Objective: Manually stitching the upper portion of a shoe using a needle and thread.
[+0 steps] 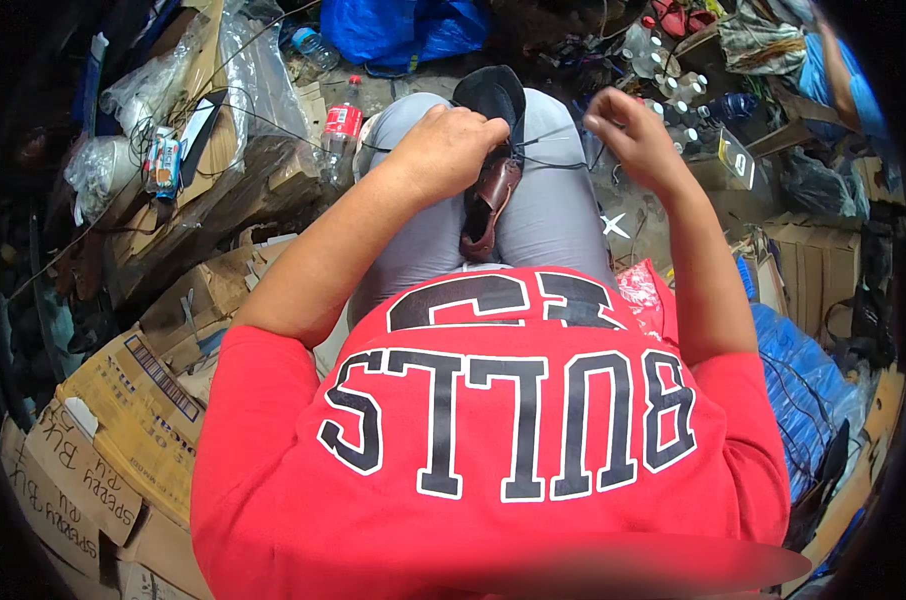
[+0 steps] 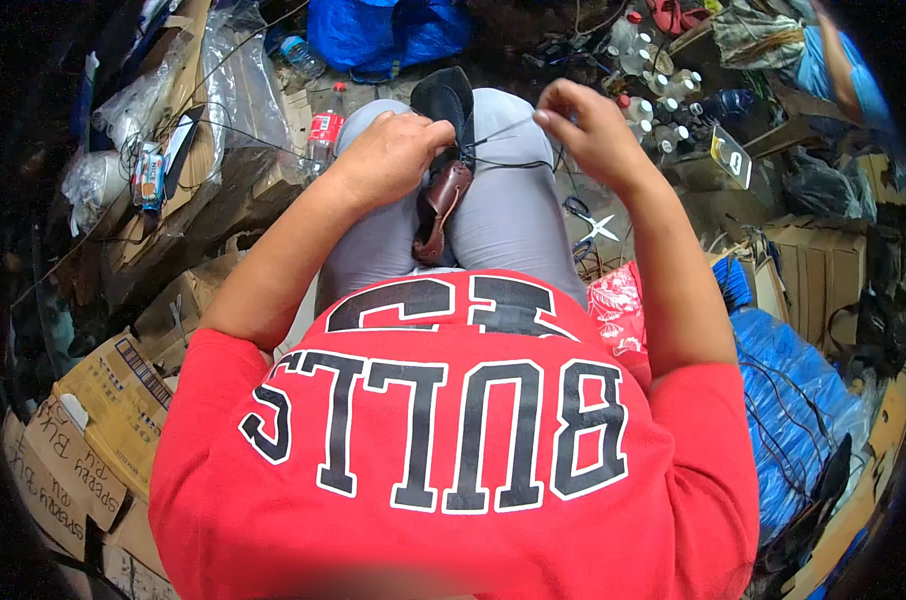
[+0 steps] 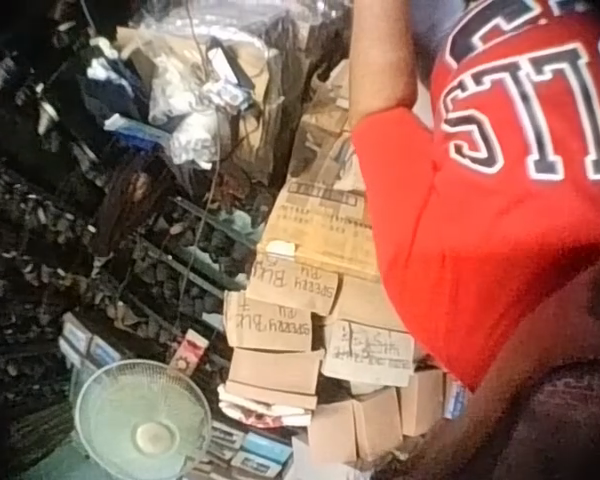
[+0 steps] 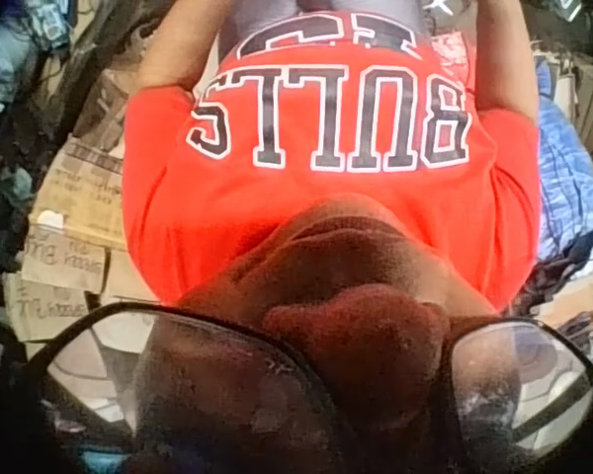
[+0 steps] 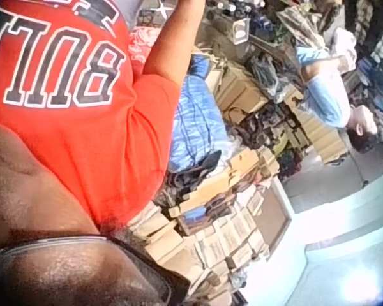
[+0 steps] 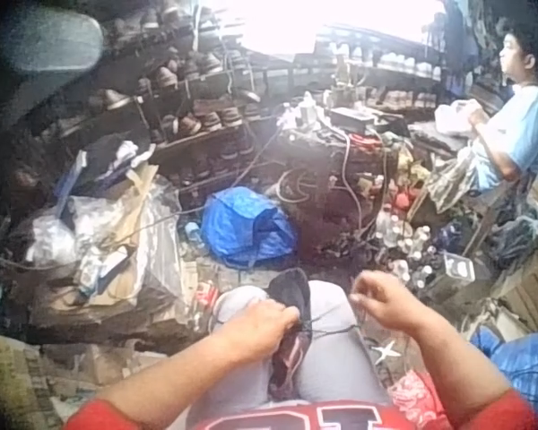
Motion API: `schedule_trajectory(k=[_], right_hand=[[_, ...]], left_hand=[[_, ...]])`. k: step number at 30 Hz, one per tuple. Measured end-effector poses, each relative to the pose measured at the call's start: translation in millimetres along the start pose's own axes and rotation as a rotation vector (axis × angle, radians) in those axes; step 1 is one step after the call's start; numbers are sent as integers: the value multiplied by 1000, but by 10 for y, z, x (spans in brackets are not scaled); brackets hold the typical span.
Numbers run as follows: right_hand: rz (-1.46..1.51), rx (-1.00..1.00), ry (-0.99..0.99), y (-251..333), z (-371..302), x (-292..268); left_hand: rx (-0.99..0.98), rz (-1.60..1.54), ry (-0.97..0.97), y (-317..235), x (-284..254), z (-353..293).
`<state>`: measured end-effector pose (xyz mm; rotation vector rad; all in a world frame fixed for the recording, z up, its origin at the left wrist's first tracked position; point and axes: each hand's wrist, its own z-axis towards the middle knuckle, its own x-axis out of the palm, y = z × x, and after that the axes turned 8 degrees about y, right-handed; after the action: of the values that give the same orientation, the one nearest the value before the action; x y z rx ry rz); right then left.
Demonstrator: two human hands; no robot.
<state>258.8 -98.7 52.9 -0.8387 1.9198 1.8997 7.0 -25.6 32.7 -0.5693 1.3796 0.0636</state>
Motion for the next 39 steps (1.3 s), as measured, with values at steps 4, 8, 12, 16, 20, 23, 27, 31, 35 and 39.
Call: schedule_trajectory(k=[4,8,12,16,20,23,27,31,35,39], right_hand=[[-458,-16,-163,-281,178,-46],[-614,-239,72,161,163,68],[-821,-341,203,315,207,318],[-807,-354,282,279,252,301],[-758,-212,225,-177,45,-47],[-108,292,-56,-721,-384,-366],[931,-29,-222,-459,-75,-485],[1353,-388,65,397,272,-90],[892,-219,379,528,18,-77],[-82,212,249,-115,-543,-329]], left_hand=[[-67,2,124,-28,7,38],[-54,-1,102,37,7,-61],[-50,5,169,4,-52,-14],[-4,-6,157,70,-129,-112],[-293,159,166,496,-361,-874],[-571,-333,-74,773,-609,-1445],[-322,-991,-470,592,-989,-1168],[134,-1395,-623,-89,-1092,-560],[-26,-1415,106,-260,-1095,-770],[-369,-125,67,176,-1078,-1217]])
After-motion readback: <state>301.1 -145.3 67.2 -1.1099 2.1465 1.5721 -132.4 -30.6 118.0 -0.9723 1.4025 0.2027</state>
